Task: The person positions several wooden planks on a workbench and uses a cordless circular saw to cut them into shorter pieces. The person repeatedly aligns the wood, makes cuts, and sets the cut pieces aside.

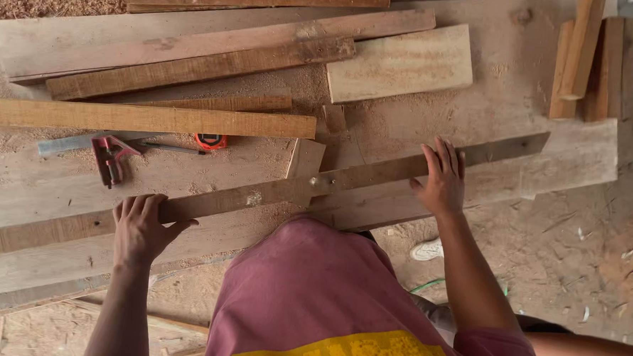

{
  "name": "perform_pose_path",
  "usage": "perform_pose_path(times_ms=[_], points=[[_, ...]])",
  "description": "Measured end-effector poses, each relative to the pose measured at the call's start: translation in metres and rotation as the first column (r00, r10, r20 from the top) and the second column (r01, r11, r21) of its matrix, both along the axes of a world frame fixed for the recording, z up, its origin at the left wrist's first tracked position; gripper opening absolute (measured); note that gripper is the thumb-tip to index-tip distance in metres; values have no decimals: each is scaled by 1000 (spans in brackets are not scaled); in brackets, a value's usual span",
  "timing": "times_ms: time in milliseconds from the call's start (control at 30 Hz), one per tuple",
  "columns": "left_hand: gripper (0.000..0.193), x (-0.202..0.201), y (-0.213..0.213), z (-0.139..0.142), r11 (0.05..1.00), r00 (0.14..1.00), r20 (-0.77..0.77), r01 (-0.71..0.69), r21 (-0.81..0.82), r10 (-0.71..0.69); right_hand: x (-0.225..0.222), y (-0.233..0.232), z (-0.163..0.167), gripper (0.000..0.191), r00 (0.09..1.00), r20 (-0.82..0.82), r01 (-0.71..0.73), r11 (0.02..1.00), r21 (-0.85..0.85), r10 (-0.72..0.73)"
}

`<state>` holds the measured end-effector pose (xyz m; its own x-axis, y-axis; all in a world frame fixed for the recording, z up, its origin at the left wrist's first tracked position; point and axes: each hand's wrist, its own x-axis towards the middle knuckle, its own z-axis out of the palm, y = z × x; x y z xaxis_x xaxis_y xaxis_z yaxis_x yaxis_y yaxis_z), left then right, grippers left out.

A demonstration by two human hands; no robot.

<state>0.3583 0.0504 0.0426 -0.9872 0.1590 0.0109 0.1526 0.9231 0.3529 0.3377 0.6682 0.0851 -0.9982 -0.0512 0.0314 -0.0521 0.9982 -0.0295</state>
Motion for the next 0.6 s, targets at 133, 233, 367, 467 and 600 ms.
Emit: perform_pose_path(times_ms=[133,233,367,467,600], points=[[74,4,-7,-6,999,1000,-7,-3,-36,3,-7,1,-9,90,993,94,73,994,-80,-66],[75,6,0,-9,997,999,-31,-27,-70,24,-6,8,-18,85,994,83,76,996,-54,-71],[72,8,14,0,989,998,-13,-68,-130,67,9,-13,-30,86,1000,31,-1,999,49,-1],[78,9,27,8,991,998,-45,-37,-127,31,24,-57,-42,81,991,-69,-112,994,4,112],[80,17,59,3,980,998,-8,54,-192,-57,40,-113,-44,82,971,-50,-241,955,-173,236]])
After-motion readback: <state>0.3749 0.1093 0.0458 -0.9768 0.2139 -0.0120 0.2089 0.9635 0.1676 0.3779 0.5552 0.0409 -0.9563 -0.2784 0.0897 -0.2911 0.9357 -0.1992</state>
